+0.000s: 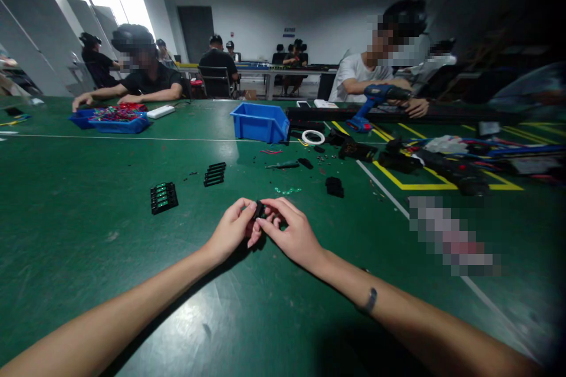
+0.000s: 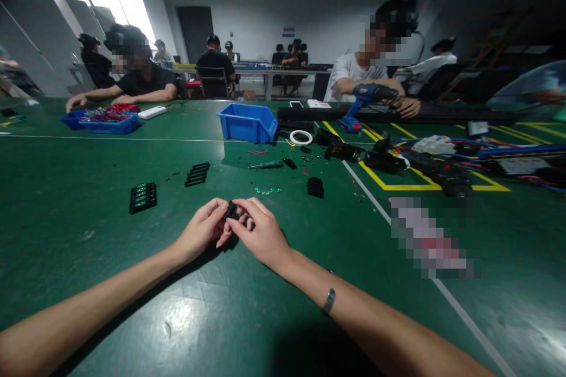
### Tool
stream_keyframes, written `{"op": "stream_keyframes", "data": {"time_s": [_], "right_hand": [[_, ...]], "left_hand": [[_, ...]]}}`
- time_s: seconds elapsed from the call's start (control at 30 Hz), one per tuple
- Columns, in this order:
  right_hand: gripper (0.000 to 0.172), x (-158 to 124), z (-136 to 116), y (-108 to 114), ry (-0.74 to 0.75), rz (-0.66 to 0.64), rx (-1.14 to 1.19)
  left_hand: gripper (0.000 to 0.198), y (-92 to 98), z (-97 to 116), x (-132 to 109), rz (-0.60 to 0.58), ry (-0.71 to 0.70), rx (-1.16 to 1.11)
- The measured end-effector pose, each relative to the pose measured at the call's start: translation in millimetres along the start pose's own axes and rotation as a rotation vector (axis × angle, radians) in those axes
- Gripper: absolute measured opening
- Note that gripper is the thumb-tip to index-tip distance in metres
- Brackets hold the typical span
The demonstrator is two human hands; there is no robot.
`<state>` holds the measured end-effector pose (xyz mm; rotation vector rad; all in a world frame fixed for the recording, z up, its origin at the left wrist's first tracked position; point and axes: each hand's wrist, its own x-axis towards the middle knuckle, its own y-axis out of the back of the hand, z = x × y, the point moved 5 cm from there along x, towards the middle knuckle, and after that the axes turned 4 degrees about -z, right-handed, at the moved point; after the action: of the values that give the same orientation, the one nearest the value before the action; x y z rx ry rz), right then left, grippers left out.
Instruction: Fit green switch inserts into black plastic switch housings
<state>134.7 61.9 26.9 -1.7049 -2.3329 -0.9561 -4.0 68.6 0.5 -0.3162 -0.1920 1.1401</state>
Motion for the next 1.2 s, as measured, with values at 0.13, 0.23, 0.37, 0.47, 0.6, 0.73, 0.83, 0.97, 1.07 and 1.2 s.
{"op": "stream_keyframes", "data": {"time_s": [0.13, 0.23, 0.37, 0.47, 0.6, 0.73, 0.83, 0.97, 1.07, 1.2], "right_hand": [[0.025, 3, 4, -3, -0.039, -0.004, 0.030], [0.021, 5, 10, 1, -0.083, 0.028, 0.011], [0.020, 10, 12, 21, -0.086, -0.044, -0.140], [0.021, 13, 9, 43, -0.128, -0.239, -0.241], [0.027, 3, 6, 62, -0.296, -0.590, -0.257], [0.025, -11, 5, 60, -0.314, -0.724, -0.283], [0.019, -16, 8, 54, -0.274, -0.743, -0.305], [0.016, -16, 12, 51, -0.247, -0.767, -0.273], [0.019, -13, 17, 51, -0.261, -0.745, -0.231], [0.021, -9, 24, 47, -0.264, -0.643, -0.233]], "left_hand": [[0.037, 4.6, 0, 3, -0.006, 0.042, -0.090], [0.032, 10.2, 0, 6, 0.028, 0.038, -0.152], [0.033, 14.3, 2, 8, 0.018, 0.055, -0.202], [0.041, 14.5, 4, 9, -0.042, 0.094, -0.232], [0.039, 15.7, 5, 10, -0.113, 0.117, -0.300], [0.031, 17.7, 4, 11, -0.123, 0.135, -0.338], [0.029, 17.9, 4, 12, -0.110, 0.164, -0.328], [0.031, 17.4, 6, 13, -0.079, 0.150, -0.295], [0.038, 13.6, 6, 11, -0.090, 0.079, -0.167], [0.029, 2.6, 8, 1, -0.136, -0.040, 0.185]]}}
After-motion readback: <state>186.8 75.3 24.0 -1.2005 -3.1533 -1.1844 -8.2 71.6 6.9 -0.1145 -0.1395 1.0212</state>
